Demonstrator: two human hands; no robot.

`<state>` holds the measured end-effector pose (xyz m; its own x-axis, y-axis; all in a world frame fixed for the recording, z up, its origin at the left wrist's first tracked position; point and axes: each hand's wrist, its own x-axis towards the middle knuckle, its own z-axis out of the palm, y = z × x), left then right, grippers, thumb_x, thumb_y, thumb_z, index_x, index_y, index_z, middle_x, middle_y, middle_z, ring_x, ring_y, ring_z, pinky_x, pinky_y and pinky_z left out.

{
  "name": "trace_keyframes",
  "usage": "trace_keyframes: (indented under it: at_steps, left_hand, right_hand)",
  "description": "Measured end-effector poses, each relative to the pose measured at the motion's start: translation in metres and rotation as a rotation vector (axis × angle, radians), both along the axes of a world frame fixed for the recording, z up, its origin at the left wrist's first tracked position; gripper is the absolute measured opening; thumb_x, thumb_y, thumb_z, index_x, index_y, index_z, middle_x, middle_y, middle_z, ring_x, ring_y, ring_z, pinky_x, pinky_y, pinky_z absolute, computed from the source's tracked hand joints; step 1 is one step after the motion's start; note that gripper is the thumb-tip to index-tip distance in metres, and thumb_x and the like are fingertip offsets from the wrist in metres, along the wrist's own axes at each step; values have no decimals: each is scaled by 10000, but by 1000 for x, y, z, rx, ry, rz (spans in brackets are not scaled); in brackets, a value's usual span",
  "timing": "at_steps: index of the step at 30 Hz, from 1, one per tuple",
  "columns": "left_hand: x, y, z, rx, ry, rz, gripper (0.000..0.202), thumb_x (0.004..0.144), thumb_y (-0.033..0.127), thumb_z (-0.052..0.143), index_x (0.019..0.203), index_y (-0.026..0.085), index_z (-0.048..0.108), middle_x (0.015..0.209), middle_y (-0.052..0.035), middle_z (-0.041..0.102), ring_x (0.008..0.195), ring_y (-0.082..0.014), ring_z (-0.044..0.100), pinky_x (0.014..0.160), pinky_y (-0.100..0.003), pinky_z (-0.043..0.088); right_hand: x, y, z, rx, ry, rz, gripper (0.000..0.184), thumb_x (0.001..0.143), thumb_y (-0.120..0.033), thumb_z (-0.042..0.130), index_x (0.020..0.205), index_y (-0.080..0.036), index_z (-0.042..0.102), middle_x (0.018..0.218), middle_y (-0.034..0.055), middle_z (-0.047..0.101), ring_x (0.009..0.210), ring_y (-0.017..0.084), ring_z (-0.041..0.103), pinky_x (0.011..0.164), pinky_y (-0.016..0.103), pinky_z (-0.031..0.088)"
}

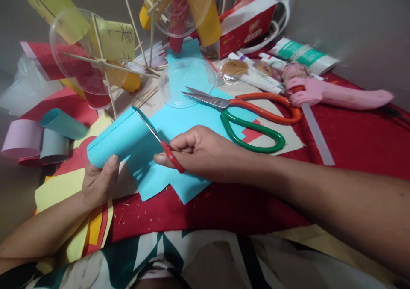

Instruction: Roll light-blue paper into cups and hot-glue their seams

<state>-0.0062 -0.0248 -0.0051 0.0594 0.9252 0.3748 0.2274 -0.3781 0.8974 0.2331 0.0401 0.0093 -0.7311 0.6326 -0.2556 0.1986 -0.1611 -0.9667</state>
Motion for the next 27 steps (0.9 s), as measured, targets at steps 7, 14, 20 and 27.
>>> trace_keyframes:
  at_steps: [7, 14, 20, 27]
  left_hand:
    - [3, 0, 3, -38, -38, -15, 270, 973, 421, 656, 895, 204, 797, 783, -52, 776, 844, -225, 769, 866, -365, 656]
    - [7, -1, -2, -56, -100, 30, 267, 965, 431, 672, 862, 221, 801, 769, -44, 776, 881, -209, 773, 926, -364, 640]
    - [5, -1, -5, -171, -187, 47, 259, 921, 450, 726, 909, 202, 803, 931, -92, 806, 1145, -274, 728, 1059, -437, 577]
    - [4, 0, -6, -198, -201, 22, 257, 942, 448, 698, 959, 216, 809, 950, -92, 810, 1134, -272, 735, 1005, -432, 609]
  right_hand:
    - [3, 1, -5, -7, 9, 25, 675, 743, -692, 769, 548, -212, 335, 553, -71, 223, 508, 57, 191, 441, 242, 134]
    - [4, 2, -5, 13, 19, 16, 682, 744, -687, 773, 534, -211, 332, 545, -71, 220, 504, 56, 189, 439, 246, 130]
    - [5, 2, -8, 17, 12, 6, 652, 769, -664, 770, 554, -206, 359, 554, -74, 232, 518, 58, 190, 451, 248, 133]
    - [6, 2, -4, 1, -23, 29, 664, 776, -687, 752, 566, -203, 349, 576, -65, 228, 533, 59, 186, 463, 255, 124]
